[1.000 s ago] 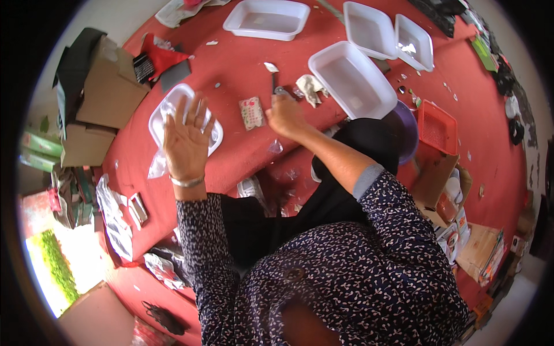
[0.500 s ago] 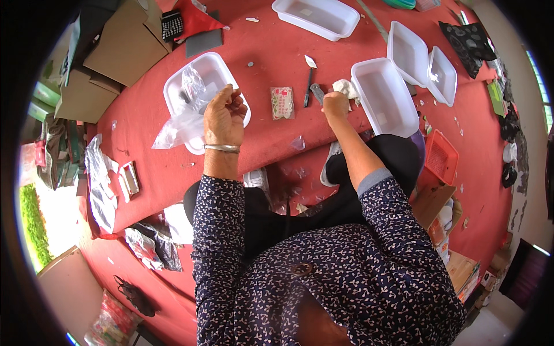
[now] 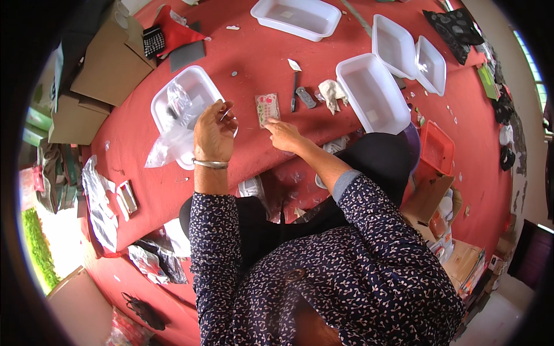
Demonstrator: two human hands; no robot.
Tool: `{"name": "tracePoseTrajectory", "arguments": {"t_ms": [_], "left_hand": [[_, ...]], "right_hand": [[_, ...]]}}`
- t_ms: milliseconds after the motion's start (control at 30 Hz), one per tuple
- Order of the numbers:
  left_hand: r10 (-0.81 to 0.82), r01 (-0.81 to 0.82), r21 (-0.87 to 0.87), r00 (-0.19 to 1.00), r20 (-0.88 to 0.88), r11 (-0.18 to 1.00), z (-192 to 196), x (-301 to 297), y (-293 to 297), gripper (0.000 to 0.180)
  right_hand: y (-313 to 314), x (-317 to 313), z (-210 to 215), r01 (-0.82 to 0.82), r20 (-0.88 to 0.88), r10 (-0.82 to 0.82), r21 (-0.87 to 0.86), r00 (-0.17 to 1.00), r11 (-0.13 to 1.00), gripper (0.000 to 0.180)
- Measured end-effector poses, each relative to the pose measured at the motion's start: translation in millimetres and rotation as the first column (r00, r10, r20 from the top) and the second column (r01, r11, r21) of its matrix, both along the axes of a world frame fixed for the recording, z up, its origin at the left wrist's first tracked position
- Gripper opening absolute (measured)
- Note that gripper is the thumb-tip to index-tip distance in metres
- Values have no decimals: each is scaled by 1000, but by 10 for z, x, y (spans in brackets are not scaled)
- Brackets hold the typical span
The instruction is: The person sits on the floor and sorts small items from plastic bags into white plastic containers. They handle various objects including cables, small electronics, and miscellaneous parts, placing them into different containers or back into bags.
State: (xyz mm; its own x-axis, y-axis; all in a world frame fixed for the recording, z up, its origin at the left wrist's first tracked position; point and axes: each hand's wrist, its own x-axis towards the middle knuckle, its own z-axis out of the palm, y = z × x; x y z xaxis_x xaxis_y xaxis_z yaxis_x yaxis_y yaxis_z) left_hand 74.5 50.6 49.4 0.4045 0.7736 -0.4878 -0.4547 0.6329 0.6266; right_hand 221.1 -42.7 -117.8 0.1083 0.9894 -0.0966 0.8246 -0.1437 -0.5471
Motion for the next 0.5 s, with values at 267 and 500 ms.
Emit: {"name": "tracePoseTrajectory", "arguments": {"t_ms": [267, 500], "left_hand": [[-68, 68, 9, 997, 41, 998, -34, 11, 10, 8], [-66, 65, 27, 998, 21, 997, -61, -32, 26, 10]], "right_hand": [[17, 997, 251, 825, 215, -815, 65, 538, 562, 33], [34, 1293, 153, 815, 353, -749, -79, 561, 574, 46]]}}
